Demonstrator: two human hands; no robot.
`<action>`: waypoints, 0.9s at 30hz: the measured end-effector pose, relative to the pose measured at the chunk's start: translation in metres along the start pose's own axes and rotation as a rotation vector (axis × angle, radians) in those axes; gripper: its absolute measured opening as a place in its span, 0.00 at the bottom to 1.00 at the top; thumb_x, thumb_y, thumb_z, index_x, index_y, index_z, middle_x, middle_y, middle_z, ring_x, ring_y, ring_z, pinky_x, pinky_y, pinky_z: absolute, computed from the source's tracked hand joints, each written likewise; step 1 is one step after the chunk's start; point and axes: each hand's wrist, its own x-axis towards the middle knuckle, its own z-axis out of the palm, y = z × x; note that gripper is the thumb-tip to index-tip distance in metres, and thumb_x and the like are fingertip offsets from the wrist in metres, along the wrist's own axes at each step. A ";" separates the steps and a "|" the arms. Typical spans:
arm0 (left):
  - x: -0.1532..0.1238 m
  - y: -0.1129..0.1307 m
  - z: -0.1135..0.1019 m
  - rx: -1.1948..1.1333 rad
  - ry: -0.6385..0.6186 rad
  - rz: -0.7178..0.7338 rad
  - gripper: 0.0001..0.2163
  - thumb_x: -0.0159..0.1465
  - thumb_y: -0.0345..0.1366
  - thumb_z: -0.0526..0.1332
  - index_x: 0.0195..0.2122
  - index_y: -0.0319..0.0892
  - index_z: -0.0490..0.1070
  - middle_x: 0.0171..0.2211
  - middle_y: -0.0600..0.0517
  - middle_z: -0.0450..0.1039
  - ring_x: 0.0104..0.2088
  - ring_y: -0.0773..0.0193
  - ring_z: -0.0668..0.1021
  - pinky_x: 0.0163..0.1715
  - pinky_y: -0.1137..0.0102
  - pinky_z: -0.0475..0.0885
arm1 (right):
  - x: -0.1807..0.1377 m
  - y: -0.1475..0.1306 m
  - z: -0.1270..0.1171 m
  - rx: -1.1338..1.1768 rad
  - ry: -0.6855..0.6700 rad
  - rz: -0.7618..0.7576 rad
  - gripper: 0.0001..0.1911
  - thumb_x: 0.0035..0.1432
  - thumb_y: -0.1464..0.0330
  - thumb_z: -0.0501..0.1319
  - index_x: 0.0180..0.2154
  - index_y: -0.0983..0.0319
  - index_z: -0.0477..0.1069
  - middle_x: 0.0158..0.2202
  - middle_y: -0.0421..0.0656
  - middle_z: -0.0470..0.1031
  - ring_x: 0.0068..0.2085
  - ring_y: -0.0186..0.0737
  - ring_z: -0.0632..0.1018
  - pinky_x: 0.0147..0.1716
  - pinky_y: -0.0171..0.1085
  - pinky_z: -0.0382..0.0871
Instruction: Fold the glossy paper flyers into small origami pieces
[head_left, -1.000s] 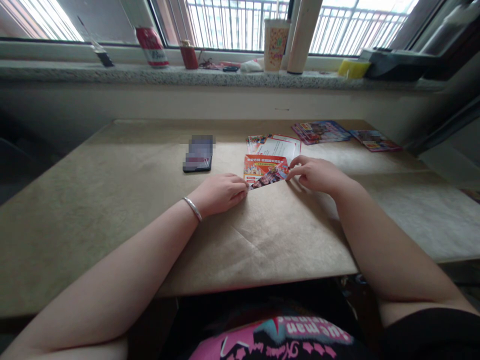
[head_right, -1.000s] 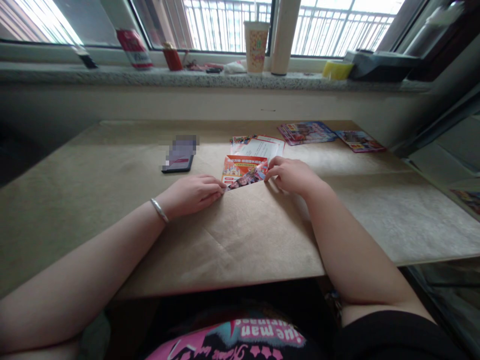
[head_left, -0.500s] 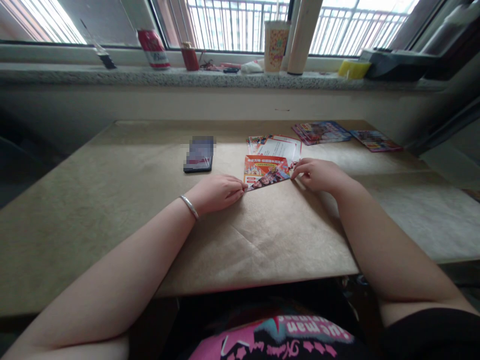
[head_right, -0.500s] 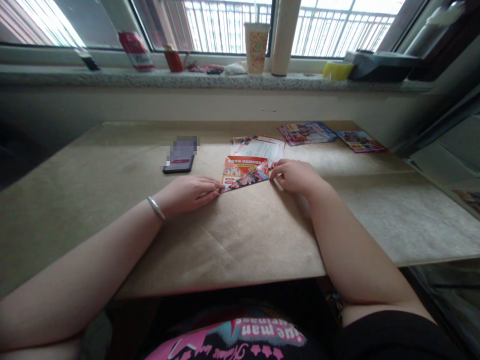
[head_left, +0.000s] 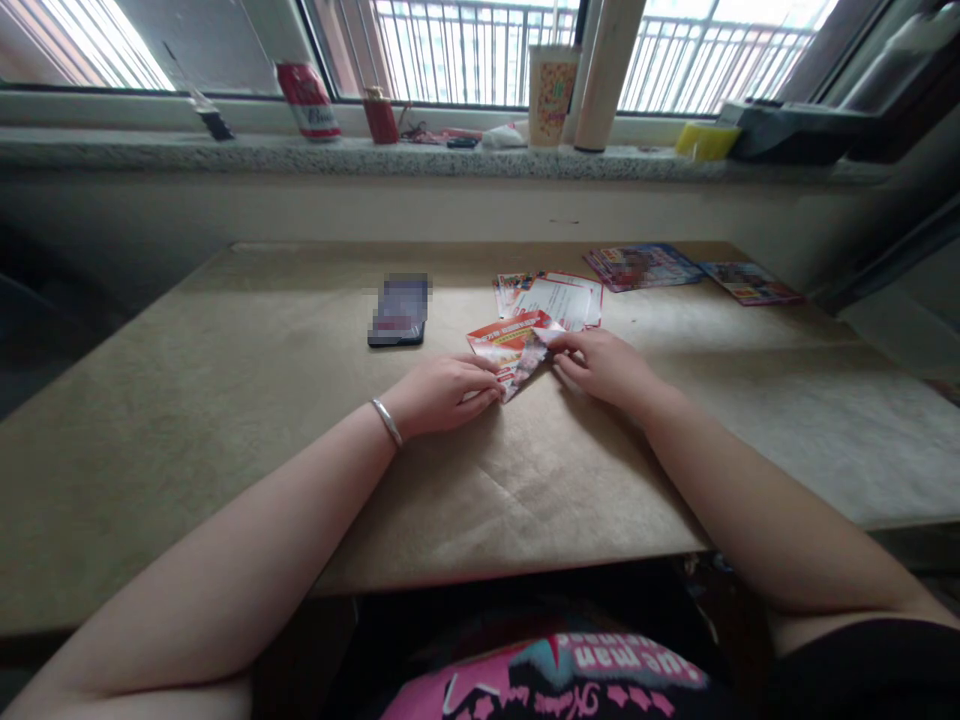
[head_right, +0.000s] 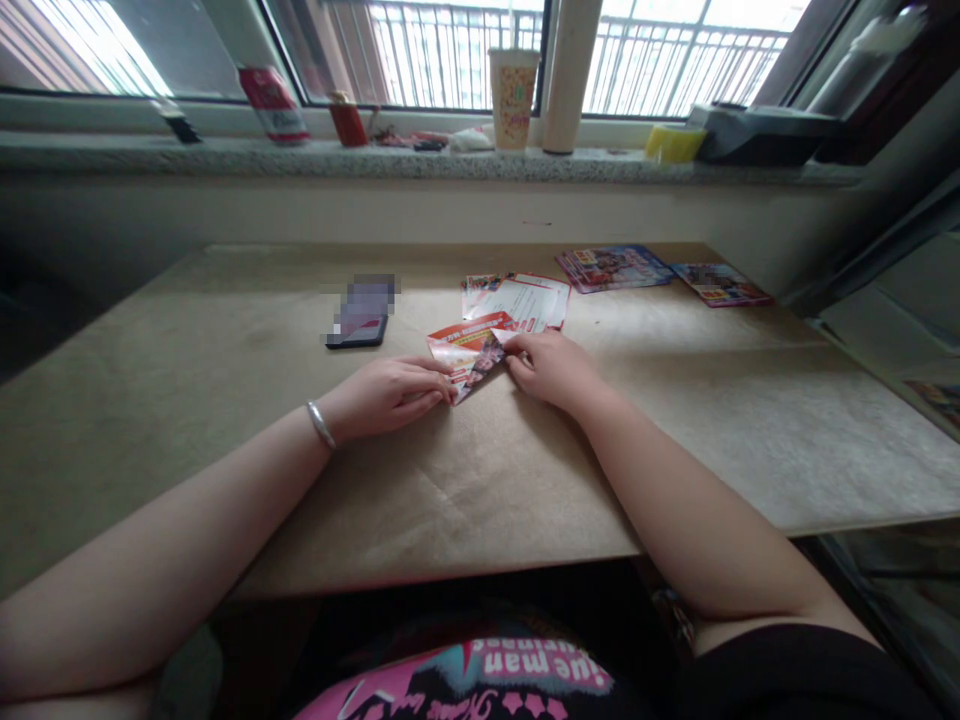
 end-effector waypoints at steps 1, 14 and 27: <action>0.001 0.002 0.001 -0.033 -0.013 0.011 0.15 0.69 0.36 0.50 0.41 0.44 0.78 0.46 0.49 0.78 0.47 0.62 0.78 0.49 0.68 0.73 | 0.000 -0.001 0.002 0.003 0.003 -0.034 0.16 0.63 0.64 0.55 0.48 0.60 0.75 0.44 0.48 0.80 0.44 0.47 0.77 0.47 0.45 0.69; -0.001 -0.014 0.015 0.210 -0.072 -0.214 0.22 0.69 0.41 0.53 0.62 0.42 0.63 0.66 0.43 0.58 0.67 0.50 0.60 0.65 0.44 0.50 | 0.002 -0.007 0.020 0.000 -0.090 -0.053 0.34 0.63 0.49 0.53 0.62 0.63 0.64 0.66 0.53 0.60 0.66 0.56 0.60 0.65 0.55 0.52; 0.001 -0.001 0.007 0.271 -0.072 -0.135 0.18 0.67 0.46 0.55 0.55 0.46 0.72 0.50 0.47 0.72 0.49 0.52 0.71 0.55 0.57 0.64 | 0.003 -0.005 0.021 -0.013 -0.127 -0.084 0.32 0.62 0.57 0.56 0.63 0.65 0.63 0.66 0.48 0.61 0.67 0.55 0.58 0.66 0.53 0.53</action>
